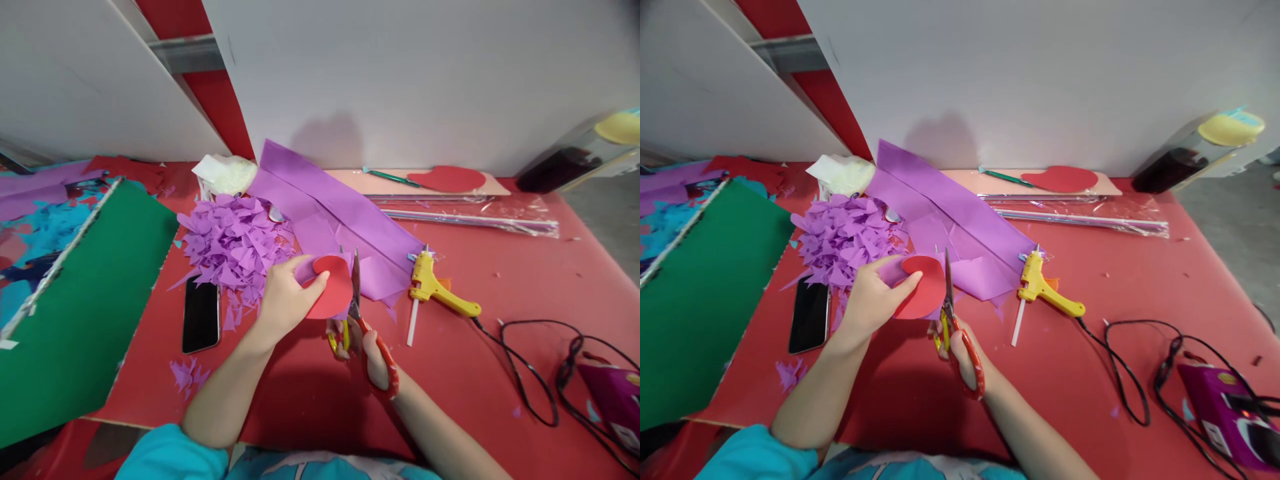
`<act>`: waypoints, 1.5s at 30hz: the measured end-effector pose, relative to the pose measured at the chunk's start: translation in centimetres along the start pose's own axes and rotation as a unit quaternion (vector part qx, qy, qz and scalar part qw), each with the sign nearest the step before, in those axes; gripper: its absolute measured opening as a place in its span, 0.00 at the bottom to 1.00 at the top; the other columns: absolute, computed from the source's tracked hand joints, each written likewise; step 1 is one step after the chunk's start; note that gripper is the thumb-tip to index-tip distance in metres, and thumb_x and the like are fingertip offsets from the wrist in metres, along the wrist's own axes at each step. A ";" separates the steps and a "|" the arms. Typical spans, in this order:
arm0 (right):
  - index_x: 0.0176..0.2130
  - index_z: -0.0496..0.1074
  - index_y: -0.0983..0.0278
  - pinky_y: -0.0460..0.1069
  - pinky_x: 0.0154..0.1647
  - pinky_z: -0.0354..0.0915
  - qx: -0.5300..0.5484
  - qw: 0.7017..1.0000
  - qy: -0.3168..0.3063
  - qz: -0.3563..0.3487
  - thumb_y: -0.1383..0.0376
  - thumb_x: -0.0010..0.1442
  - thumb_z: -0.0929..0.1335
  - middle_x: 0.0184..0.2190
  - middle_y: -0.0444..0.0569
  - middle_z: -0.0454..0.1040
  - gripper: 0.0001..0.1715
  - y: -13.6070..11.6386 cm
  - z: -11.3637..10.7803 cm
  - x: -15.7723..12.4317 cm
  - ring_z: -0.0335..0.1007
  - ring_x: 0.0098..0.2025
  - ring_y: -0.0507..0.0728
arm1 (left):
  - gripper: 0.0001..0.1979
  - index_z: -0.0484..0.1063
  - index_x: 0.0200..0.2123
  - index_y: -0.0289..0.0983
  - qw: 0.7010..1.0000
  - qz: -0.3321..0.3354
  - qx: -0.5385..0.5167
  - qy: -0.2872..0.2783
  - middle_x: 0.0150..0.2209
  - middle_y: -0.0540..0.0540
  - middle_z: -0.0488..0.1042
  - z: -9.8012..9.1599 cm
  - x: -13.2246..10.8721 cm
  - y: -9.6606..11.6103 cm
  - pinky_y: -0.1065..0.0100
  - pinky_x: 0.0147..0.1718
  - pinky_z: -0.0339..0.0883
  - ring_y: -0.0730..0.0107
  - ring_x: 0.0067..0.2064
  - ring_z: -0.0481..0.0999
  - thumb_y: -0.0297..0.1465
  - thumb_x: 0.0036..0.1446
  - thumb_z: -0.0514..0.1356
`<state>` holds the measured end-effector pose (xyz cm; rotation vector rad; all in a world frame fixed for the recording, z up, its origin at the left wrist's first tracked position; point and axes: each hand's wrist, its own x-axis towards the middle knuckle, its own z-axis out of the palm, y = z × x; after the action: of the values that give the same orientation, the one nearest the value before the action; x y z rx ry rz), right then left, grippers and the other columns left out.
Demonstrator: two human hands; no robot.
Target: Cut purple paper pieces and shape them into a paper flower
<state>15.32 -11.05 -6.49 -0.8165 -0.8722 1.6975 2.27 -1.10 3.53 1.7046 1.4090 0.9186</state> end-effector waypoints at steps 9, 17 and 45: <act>0.34 0.61 0.62 0.46 0.20 0.47 0.019 1.000 -0.009 0.008 0.36 0.52 0.57 0.30 0.45 0.60 0.33 0.1 -0.2 0.0 0.46 0.20 0.47 | 0.09 0.74 0.34 0.35 1.000 0.012 0.024 0.006 0.32 0.46 0.78 0.0 0.0 0.0 0.68 0.35 0.71 0.65 0.34 0.77 0.31 0.48 0.61; 0.30 0.58 0.62 0.45 0.17 0.45 0.015 1.000 -0.005 0.009 0.35 0.51 0.57 0.26 0.41 0.56 0.33 -0.2 0.0 0.1 0.45 0.18 0.46 | 0.09 0.74 0.35 0.35 1.000 0.007 0.017 0.007 0.33 0.47 0.78 0.0 0.1 0.4 0.69 0.36 0.70 0.67 0.35 0.77 0.30 0.48 0.60; 0.30 0.67 0.61 0.50 0.26 0.59 -0.085 0.995 0.051 -0.005 0.35 0.53 0.51 0.21 0.46 0.63 0.38 0.3 -0.3 -0.3 0.58 0.23 0.54 | 0.09 0.74 0.34 0.34 0.998 -0.025 0.004 -0.066 0.33 0.46 0.78 -0.3 0.3 0.2 0.68 0.34 0.69 0.65 0.35 0.76 0.30 0.48 0.60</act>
<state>15.54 -11.33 -6.88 -1.0024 -0.9577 1.5744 2.09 -0.75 3.85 1.6963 1.3625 0.7608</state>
